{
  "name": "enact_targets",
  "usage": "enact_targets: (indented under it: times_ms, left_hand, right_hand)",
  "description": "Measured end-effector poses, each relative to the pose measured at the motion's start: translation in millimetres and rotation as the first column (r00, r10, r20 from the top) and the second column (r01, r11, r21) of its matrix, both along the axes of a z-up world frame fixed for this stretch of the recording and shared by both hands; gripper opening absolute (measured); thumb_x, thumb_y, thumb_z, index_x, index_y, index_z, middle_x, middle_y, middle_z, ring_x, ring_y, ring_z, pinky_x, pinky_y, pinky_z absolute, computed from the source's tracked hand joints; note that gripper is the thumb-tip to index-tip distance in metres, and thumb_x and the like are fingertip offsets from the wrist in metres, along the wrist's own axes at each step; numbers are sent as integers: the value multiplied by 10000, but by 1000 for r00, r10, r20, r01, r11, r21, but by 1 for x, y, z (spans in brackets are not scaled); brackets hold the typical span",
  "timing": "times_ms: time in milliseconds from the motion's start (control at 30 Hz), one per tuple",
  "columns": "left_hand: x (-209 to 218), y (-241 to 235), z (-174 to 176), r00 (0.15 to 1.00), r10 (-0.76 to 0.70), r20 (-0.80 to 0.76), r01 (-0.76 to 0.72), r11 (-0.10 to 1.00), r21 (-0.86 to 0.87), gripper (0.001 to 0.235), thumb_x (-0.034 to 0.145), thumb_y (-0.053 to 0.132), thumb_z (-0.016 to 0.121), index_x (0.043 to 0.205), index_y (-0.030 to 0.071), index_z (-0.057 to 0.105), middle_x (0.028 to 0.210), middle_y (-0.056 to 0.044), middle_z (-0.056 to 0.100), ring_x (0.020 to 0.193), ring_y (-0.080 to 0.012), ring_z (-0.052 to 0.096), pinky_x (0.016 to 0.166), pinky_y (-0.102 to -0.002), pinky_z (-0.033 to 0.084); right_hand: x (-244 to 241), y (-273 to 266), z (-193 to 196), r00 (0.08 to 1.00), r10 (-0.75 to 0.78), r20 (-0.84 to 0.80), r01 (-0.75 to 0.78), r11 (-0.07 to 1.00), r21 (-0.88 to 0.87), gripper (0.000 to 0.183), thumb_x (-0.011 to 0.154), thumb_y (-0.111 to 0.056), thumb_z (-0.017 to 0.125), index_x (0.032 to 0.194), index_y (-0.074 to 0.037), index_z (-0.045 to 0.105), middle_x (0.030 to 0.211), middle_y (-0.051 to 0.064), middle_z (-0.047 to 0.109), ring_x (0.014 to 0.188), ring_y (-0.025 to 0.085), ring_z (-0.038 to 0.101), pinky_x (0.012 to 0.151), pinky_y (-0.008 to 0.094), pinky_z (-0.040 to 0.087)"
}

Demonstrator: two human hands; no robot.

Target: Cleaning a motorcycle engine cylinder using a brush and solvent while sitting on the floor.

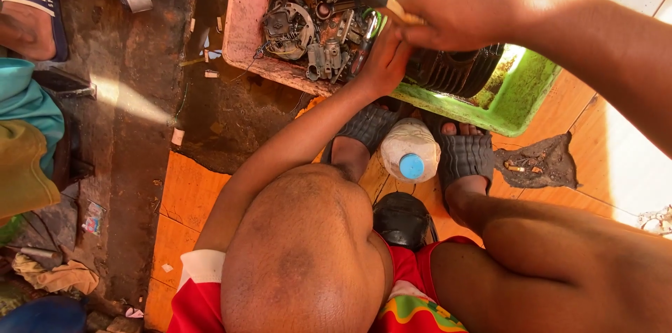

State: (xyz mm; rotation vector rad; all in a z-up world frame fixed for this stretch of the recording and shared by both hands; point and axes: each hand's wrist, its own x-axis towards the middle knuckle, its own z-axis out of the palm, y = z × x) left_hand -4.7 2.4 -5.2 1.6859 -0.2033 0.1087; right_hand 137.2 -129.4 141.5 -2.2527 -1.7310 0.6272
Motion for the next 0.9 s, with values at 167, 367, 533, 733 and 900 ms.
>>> enact_targets:
  times_ms: [167,367,533,733,900]
  left_hand:
    - [3,1,12,994,38,98,-49,992,115,147,1018,26,472,1154,72,505,1119,-104,550,997,-283,539,885,-404,444]
    - [-2,-3,4,999,-2,-52,4,998,56,222,912,67,595,1132,43,567,1100,-93,561,990,-224,555,868,-374,458]
    - [-5,3,-31,996,74,-59,-61,979,194,158,883,31,503,985,-15,614,847,-152,648,713,-261,568,613,-390,425]
    - [-1,3,-33,995,61,-75,-43,973,227,129,963,75,442,924,26,555,703,-80,551,581,-201,502,514,-378,323]
    - [12,-1,21,996,83,21,-85,971,222,230,1077,183,434,1294,107,428,1207,-89,517,1071,-242,578,927,-380,484]
  right_hand:
    - [-10,6,14,1000,-2,17,3,999,-49,208,915,-235,622,884,-61,730,793,143,731,573,348,657,610,442,534]
    - [-39,16,12,965,243,-99,-225,961,163,221,828,-163,666,623,-85,689,702,29,725,631,265,661,1077,473,484]
    - [-14,10,-2,892,187,412,-204,979,-1,227,883,-417,630,827,-201,672,919,-45,723,689,216,708,790,363,571]
    - [-14,5,3,910,158,383,-173,985,7,207,982,-348,575,846,-216,658,928,-59,736,729,158,749,847,349,543]
    - [14,-35,-25,980,-165,-111,192,929,317,140,1105,-100,705,1101,36,734,1001,158,738,673,289,653,588,372,524]
